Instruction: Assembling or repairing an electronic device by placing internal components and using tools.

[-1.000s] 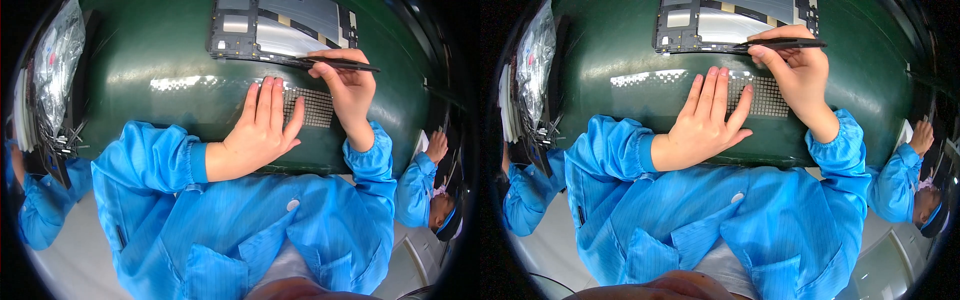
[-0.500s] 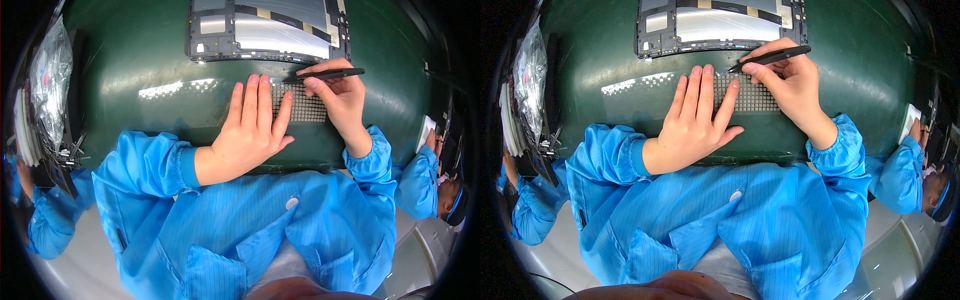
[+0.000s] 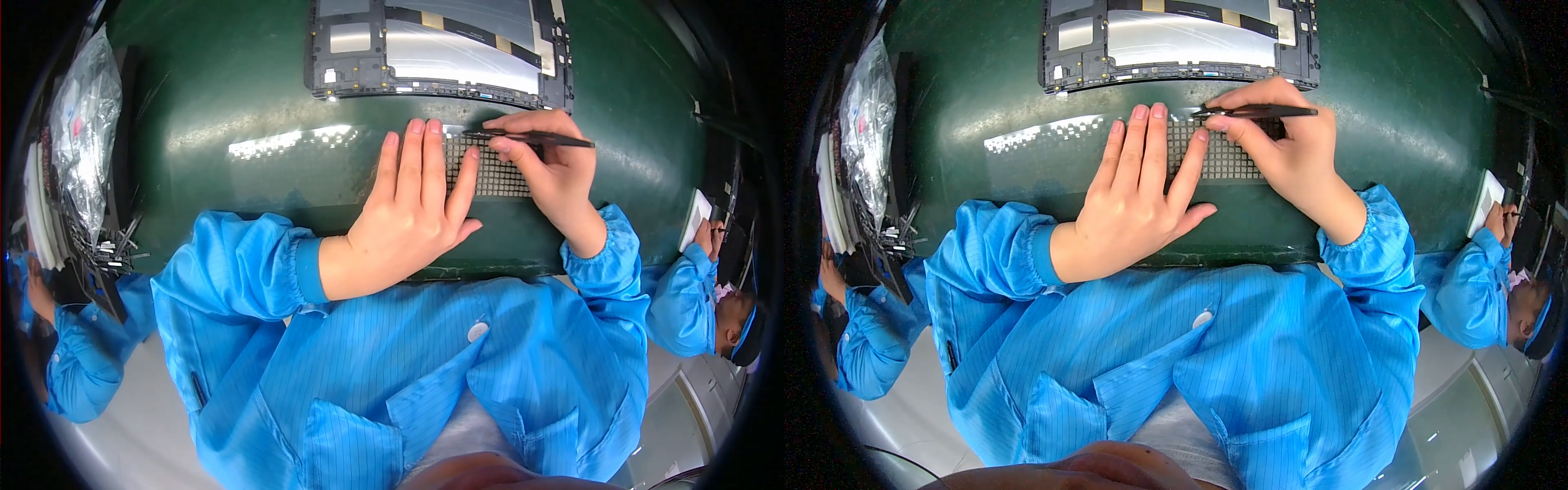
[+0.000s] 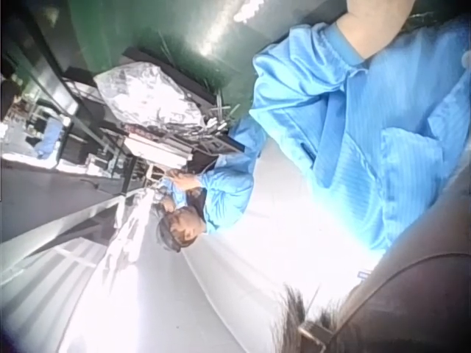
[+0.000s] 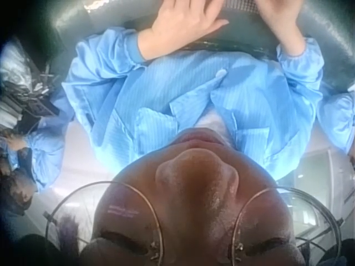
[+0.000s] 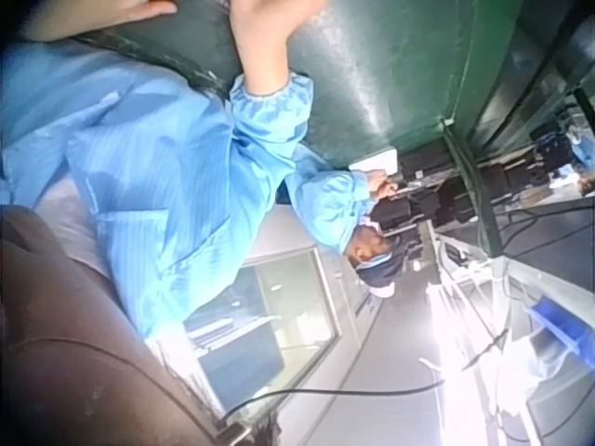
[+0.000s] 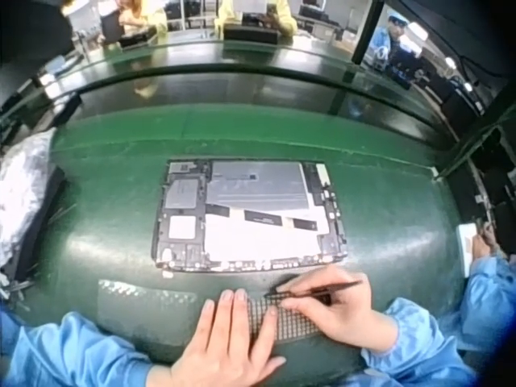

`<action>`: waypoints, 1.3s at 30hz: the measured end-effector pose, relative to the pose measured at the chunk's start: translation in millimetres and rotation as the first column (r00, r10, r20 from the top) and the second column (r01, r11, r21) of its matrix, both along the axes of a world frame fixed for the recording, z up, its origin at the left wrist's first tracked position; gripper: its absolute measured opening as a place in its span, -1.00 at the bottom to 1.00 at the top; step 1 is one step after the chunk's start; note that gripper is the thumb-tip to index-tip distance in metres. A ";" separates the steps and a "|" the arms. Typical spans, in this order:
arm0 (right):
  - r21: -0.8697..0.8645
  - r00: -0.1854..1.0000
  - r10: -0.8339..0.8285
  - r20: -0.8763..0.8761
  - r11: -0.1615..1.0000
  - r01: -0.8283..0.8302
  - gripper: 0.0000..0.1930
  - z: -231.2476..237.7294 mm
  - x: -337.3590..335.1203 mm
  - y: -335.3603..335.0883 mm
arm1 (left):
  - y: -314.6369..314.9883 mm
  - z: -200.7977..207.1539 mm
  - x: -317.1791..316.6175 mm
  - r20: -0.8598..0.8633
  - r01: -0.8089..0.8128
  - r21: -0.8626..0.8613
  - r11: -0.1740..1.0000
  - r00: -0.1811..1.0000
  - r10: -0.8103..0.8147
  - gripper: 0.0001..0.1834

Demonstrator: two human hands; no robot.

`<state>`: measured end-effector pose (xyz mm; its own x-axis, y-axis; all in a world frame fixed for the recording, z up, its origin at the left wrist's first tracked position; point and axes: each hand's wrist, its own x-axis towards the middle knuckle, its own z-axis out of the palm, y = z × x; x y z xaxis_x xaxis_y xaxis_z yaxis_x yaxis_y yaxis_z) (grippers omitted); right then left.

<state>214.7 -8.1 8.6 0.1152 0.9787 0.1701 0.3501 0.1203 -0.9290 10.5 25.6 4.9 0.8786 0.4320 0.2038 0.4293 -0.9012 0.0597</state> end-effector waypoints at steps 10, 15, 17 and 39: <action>0.038 0.978 0.015 -0.209 0.999 -0.007 -0.82 17.4 -12.0 35.6 | -0.8 -2.4 -0.8 0.031 -0.003 0.007 1.000 1.000 0.003 -0.18; 0.075 0.985 0.007 -0.174 0.997 0.006 -0.82 7.0 -19.1 53.3 | -2.2 -5.4 0.7 0.081 -0.017 0.011 1.000 0.997 0.016 -0.20; 0.081 0.987 0.015 -0.163 0.997 -0.002 -0.81 5.4 -18.5 53.5 | -3.5 -5.7 0.2 0.092 -0.015 0.000 1.000 0.996 0.015 -0.21; 0.139 0.985 0.031 -0.171 0.990 -0.007 -0.77 10.9 -6.8 36.3 | -2.9 -3.6 -0.4 0.043 -0.006 -0.002 1.000 0.999 0.006 -0.17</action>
<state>207.9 28.3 19.5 0.1363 0.9497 0.2820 0.1822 0.2557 -0.9494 10.1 22.7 1.3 0.8663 0.4381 0.2402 0.4320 -0.8983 0.0802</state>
